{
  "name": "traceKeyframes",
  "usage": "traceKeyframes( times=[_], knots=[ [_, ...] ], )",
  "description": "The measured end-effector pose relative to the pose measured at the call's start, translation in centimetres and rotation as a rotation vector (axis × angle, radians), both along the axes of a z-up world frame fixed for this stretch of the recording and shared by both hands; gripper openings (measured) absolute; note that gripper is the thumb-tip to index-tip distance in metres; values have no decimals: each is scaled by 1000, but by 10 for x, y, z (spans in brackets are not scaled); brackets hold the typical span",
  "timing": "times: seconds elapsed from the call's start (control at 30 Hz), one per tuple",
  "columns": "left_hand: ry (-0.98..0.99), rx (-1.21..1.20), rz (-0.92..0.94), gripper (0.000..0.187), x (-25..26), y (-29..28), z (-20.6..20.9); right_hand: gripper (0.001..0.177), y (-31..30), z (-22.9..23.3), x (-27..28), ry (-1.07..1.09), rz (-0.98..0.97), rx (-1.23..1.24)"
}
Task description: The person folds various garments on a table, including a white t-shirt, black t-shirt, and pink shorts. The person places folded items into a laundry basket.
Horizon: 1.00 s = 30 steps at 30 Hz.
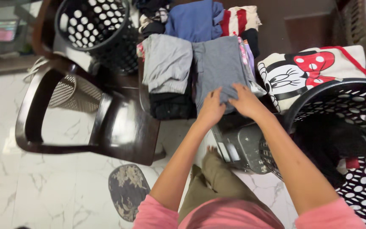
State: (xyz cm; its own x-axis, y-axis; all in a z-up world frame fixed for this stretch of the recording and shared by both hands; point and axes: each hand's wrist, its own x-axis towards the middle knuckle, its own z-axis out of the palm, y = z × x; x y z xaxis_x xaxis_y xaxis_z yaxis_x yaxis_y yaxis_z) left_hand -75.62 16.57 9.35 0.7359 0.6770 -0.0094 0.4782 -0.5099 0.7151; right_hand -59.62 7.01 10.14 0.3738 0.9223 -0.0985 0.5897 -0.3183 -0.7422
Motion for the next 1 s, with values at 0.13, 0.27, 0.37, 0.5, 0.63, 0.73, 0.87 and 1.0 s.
traceKeyframes(
  times=[0.13, 0.27, 0.37, 0.5, 0.63, 0.73, 0.87, 1.0],
  knots=[
    [168, -17, 141, 76, 14, 39, -30, 81, 44, -45, 27, -73, -322, -191],
    [394, -98, 167, 85, 23, 54, -17, 90, 59, -75, 18, -281, -249, -385],
    [100, 403, -7, 77, 51, 36, 17, 69, 64, -62, 12, -194, -345, -441],
    [-199, 139, -253, 55, 131, 13, 85, 34, 23, 24, 73, 126, -435, -155],
    [-434, -152, -576, 54, 193, -18, 129, 39, -106, 118, 136, 80, -561, -34],
    [-391, -413, -716, 48, 225, -58, 136, 32, -196, 127, 149, 190, -742, -13],
    [-408, -514, -928, 51, 244, -119, 122, 47, -269, 40, 118, 80, -1026, -484],
    [-193, -273, -1130, 50, 267, -175, 89, 88, -311, -56, 86, -207, -1246, -367]
  ],
)
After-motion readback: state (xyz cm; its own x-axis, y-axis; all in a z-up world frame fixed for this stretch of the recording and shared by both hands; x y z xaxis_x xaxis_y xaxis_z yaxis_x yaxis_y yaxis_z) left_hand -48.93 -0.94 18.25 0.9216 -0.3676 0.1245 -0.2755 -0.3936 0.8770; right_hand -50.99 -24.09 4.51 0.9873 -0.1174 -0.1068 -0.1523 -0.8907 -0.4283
